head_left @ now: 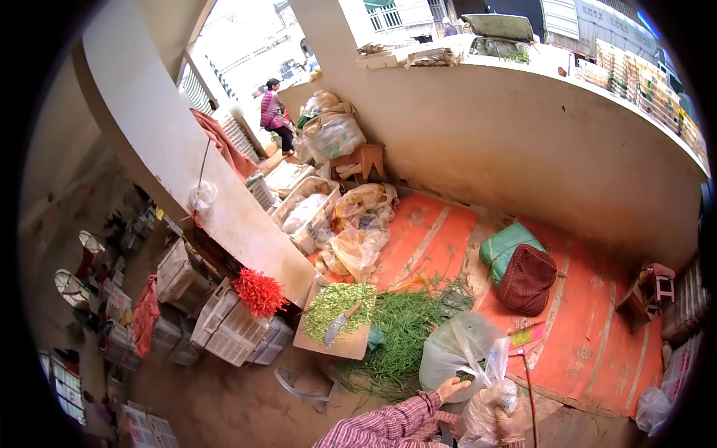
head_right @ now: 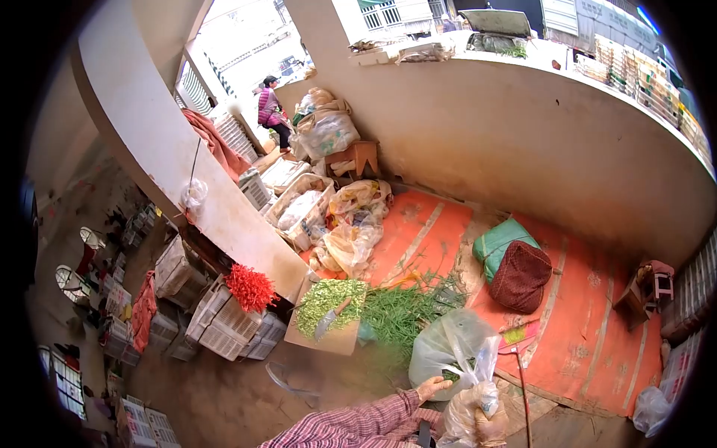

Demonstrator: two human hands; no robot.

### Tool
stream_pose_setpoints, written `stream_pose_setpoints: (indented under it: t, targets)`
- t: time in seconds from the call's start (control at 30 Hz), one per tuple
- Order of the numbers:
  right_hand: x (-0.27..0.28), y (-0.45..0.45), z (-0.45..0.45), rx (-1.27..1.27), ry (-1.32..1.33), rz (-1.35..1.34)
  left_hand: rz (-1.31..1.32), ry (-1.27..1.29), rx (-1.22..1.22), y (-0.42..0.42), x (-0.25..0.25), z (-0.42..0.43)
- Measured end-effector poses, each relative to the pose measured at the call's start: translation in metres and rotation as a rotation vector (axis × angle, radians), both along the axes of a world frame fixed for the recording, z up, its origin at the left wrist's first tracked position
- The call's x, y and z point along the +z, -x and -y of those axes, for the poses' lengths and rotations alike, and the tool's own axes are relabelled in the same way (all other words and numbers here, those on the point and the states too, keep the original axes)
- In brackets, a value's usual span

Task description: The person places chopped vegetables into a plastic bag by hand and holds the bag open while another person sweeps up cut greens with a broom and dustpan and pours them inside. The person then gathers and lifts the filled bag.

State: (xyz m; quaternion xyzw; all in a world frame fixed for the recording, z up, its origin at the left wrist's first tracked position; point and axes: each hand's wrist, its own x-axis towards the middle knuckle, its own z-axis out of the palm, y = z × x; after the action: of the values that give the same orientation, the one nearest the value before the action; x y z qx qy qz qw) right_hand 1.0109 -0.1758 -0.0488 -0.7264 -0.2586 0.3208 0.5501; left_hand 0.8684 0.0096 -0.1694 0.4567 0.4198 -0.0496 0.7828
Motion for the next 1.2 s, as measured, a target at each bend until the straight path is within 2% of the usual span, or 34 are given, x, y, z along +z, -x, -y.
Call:
stream_pose_setpoints:
  t: [0.07,0.13,0.17,0.2,0.27,0.4,0.47,0.57,0.67,0.8,0.93,1.03,1.07,1.13,1.2]
  targets:
    - [0.011,-0.033,-0.007,0.069,0.076,0.056,-0.048,-0.01,0.094,-0.017,-0.057,0.017]
    - [0.029,-0.065,-0.013,0.187,0.232,0.183,0.07,-0.024,0.058,-0.037,-0.092,0.021]
    - [0.024,-0.077,-0.013,0.203,0.249,0.2,0.0,0.001,0.154,-0.046,-0.002,0.027]
    - [0.027,-0.084,-0.014,0.217,0.253,0.198,-0.004,0.006,0.167,-0.053,-0.019,0.03]
    - [0.038,-0.096,-0.021,0.295,0.216,0.201,0.194,-0.058,0.161,-0.062,-0.063,0.035]
    - [0.035,-0.1,-0.023,0.381,0.359,0.293,0.211,0.103,0.224,-0.069,-0.038,0.035]
    - [0.039,-0.096,-0.027,0.381,0.343,0.295,0.066,0.253,0.208,-0.073,-0.031,0.029]
    - [0.032,-0.095,-0.029,0.435,0.366,0.33,0.053,0.253,0.339,-0.076,-0.024,0.032]
    - [0.034,-0.098,-0.041,0.502,0.341,0.355,0.123,0.296,0.342,-0.076,-0.034,0.031]
    - [0.042,-0.096,-0.052,0.523,0.346,0.373,0.125,0.313,0.382,-0.065,-0.024,0.03]
    - [0.067,-0.089,-0.068,0.552,0.354,0.345,0.16,0.363,0.4,-0.049,-0.039,0.032]
    - [0.065,-0.085,-0.069,0.561,0.322,0.375,0.173,0.376,0.388,-0.033,-0.053,0.029]
    - [0.067,-0.085,-0.068,0.513,0.337,0.381,0.186,0.377,0.376,-0.029,-0.064,0.031]
    - [0.067,-0.085,-0.068,0.617,0.479,0.448,0.122,0.392,0.395,-0.02,-0.091,0.037]
    - [0.043,-0.092,-0.06,0.597,0.457,0.418,0.111,0.368,0.368,-0.022,-0.075,0.039]
